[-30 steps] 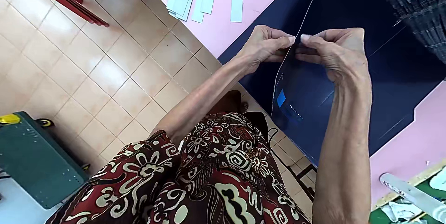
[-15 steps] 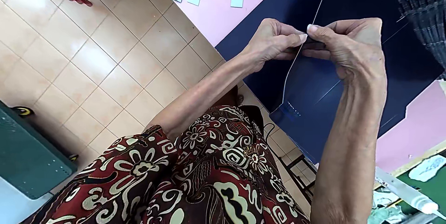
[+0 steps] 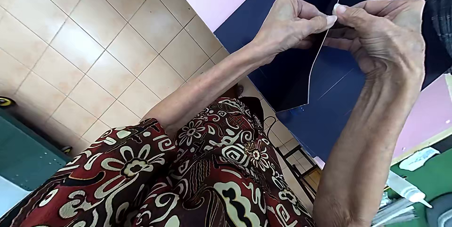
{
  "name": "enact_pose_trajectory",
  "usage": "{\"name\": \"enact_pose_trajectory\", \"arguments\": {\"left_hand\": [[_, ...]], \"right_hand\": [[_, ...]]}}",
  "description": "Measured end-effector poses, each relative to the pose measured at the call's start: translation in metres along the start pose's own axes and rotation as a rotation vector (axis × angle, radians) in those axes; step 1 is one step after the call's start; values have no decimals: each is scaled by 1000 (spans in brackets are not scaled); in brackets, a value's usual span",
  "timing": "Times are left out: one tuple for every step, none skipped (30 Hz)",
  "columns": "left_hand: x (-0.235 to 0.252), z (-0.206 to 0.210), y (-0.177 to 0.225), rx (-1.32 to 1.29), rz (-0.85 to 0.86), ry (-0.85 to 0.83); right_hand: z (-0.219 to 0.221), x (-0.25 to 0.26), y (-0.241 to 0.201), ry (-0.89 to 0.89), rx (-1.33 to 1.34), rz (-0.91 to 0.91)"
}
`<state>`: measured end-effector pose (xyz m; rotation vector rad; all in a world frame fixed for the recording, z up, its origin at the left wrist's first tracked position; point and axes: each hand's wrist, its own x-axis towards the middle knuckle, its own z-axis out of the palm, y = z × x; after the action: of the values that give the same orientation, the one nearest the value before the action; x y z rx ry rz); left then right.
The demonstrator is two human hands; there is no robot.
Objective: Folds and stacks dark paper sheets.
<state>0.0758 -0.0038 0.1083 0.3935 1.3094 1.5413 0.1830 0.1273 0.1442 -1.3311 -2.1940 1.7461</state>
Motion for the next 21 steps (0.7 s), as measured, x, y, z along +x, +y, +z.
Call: {"name": "enact_pose_trajectory", "arguments": {"left_hand": [[0,0,0,2,1,-2],[1,0,0,5,0,-4],[1,0,0,7,0,-5],[1,0,1,10,1,-5],[1,0,2,11,4,-4],[2,-1,3,9,9,-1],[2,-2,3,6,14,2],[3,-3,3,1,10,5],[3,-3,3,-5,2,7],[4,-4,3,-10,-9,10],[4,-4,3,-14,-16,13],[4,-3,2,-20,-16,16],[4,-2,1,-24,-12,16],[4,-1,1,-25,-10,14],[4,-1,2,-25,-10,14],[4,-1,2,-21,-11,13],[4,-1,2,-19,-14,13],[4,-1,2,-16,-16,14],[4,-1,2,-13,-17,16],[4,-1,2,-15,-17,19],[5,-1,2,-18,-15,22]], "right_hand": [[0,0,0,0,1,1],[-1,0,0,-1,0,0],[-1,0,1,-3,-2,-6],[-2,-1,1,-4,-2,-16],[-2,-2,2,-10,3,-30],[-4,-4,2,-24,12,-48],[-6,-5,4,-51,22,-69],[-8,-8,5,-80,24,-87],[-10,-10,6,-101,19,-99],[-9,-13,6,-109,6,-101],[-8,-16,5,-107,-15,-101],[-6,-19,5,-99,-33,-102],[-4,-22,4,-90,-47,-102],[-4,-23,4,-87,-56,-106],[-4,-23,4,-90,-61,-115],[-5,-23,5,-100,-62,-128],[-6,-22,6,-110,-60,-139],[-7,-22,7,-116,-58,-146],[-7,-21,7,-120,-58,-149],[-8,-21,8,-123,-56,-147],[-8,-20,8,-125,-50,-145]]}}
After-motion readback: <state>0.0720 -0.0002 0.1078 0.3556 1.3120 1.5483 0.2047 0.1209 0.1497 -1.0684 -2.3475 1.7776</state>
